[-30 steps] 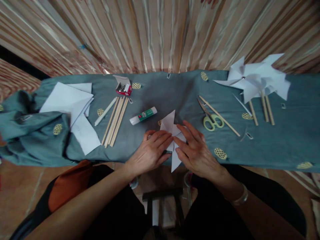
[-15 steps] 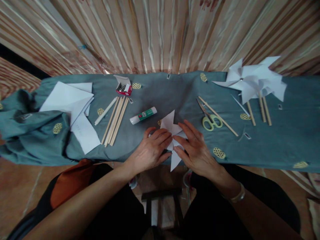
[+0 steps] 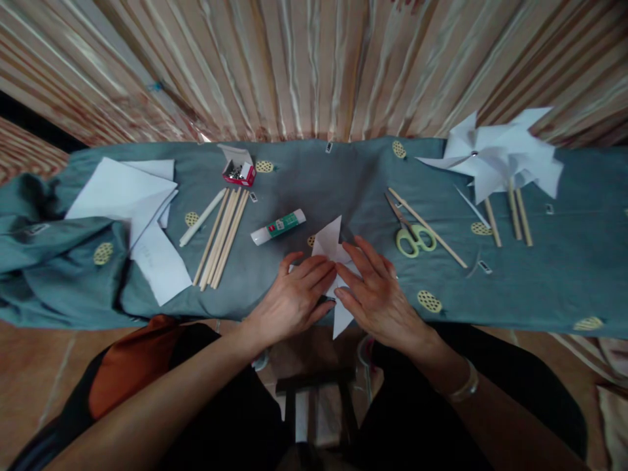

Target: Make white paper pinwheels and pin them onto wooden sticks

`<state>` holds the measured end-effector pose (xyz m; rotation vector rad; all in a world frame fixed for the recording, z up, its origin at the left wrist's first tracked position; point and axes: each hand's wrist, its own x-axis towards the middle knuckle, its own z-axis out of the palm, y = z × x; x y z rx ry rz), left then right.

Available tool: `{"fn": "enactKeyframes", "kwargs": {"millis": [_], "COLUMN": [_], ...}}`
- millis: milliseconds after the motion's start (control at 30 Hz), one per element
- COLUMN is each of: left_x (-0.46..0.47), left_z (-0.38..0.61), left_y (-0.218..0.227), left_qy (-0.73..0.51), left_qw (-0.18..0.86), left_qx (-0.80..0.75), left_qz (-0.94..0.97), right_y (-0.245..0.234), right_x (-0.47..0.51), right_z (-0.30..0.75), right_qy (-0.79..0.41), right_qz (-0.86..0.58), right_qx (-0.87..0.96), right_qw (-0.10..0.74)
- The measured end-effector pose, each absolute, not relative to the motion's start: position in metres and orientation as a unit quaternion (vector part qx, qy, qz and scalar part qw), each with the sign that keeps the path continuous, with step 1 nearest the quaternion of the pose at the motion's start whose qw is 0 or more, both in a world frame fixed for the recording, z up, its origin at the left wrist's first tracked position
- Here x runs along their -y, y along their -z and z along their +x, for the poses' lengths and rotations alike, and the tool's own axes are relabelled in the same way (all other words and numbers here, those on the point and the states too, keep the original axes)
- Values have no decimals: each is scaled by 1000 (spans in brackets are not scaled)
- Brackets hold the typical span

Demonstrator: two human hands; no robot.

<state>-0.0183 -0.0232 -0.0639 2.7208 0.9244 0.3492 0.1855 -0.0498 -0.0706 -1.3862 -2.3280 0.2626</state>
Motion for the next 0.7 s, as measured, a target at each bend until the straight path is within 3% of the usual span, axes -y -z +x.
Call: {"fn": "enactKeyframes", "kwargs": {"millis": [700], "left_x": [26], "left_z": [-23], "left_y": [66], "left_qy": [-149], "left_qw": [118], "left_qx": [-296], "left_qz": [936], "right_y": [69], "right_x": [53], "right_z": [184], "right_qy": [-69], "right_qz": [-500], "right_qx": [845], "right_qw": [178]}}
